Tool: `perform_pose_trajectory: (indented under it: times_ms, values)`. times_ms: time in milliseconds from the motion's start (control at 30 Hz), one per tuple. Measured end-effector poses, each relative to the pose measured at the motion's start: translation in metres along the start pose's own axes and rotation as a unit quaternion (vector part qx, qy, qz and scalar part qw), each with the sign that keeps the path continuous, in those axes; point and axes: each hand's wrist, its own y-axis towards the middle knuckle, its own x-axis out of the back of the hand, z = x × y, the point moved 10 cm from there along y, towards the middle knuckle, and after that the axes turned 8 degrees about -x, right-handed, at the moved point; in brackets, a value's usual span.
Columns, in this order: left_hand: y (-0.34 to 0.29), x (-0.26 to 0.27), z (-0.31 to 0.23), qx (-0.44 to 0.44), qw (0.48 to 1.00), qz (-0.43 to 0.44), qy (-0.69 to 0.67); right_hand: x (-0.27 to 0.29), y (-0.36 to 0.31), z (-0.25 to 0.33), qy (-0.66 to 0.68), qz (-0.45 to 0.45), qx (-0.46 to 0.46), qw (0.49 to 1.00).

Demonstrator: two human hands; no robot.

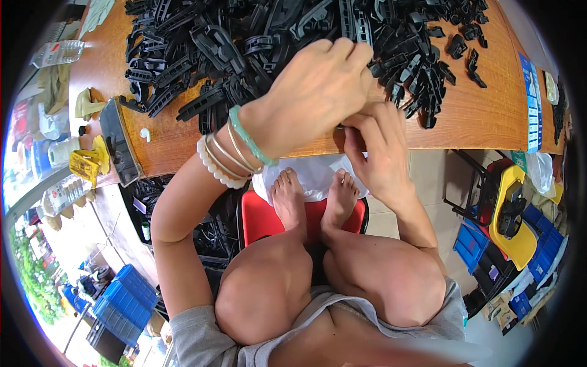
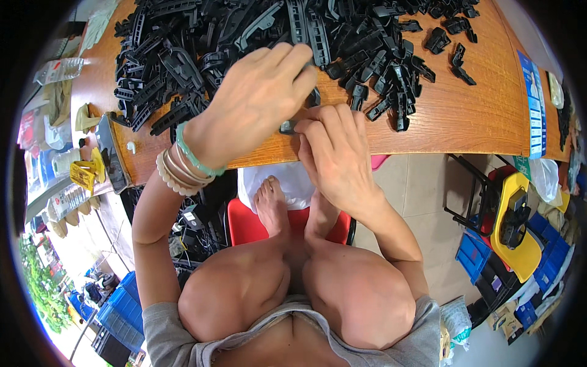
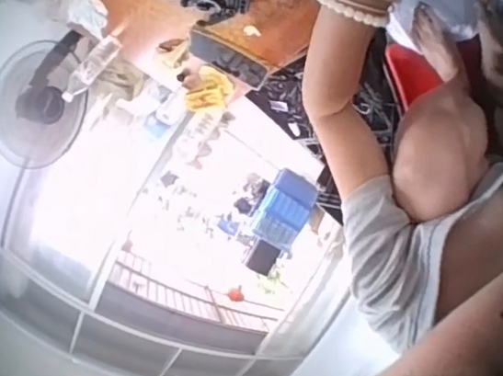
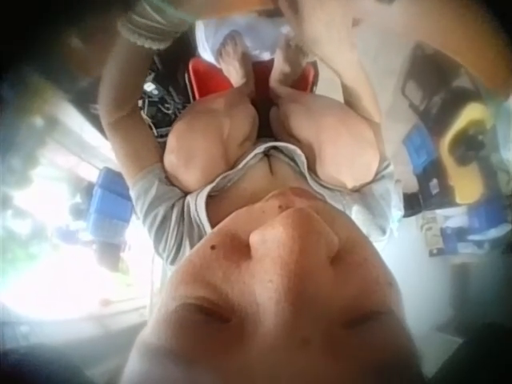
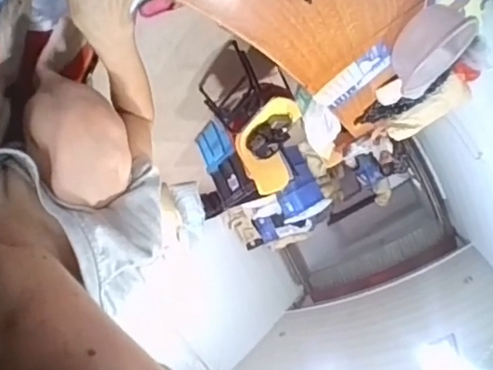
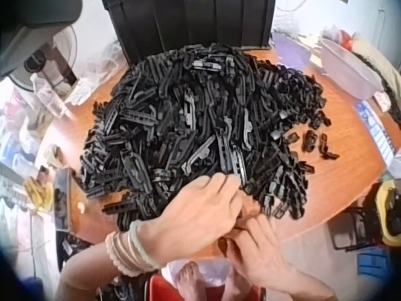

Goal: The person repeatedly picks up plastic components from a table, assembles them together by hand, and drops the assembled pieces into a bag.

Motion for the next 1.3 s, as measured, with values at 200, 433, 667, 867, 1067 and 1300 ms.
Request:
perform_pose_trajectory:
  times_ms: [200,433,667,867,1067,1300]
  values:
    - [-0.034,0.071,0.03,0.11,0.926,-0.355,-0.069,0.039,-0.009,-0.025,0.141,-0.088,-0.098,0.981]
    - [-0.07,0.009,0.02,0.317,0.728,-0.359,-0.491,0.027,-0.01,-0.032,0.429,0.053,-0.196,0.88]
    - [-0.062,-0.019,-0.004,0.335,0.654,-0.243,-0.633,0.036,-0.018,-0.041,0.401,-0.057,-0.202,0.892]
    - [-0.055,0.005,-0.02,0.194,0.826,-0.237,-0.473,0.031,-0.026,-0.044,0.481,-0.063,-0.225,0.845]
    - [-0.061,0.01,-0.026,0.169,0.862,-0.292,-0.378,0.015,-0.033,-0.049,0.599,-0.056,-0.239,0.762]
    - [-0.066,0.013,-0.026,0.145,0.869,-0.271,-0.389,0.03,-0.014,-0.032,0.486,-0.049,-0.18,0.853]
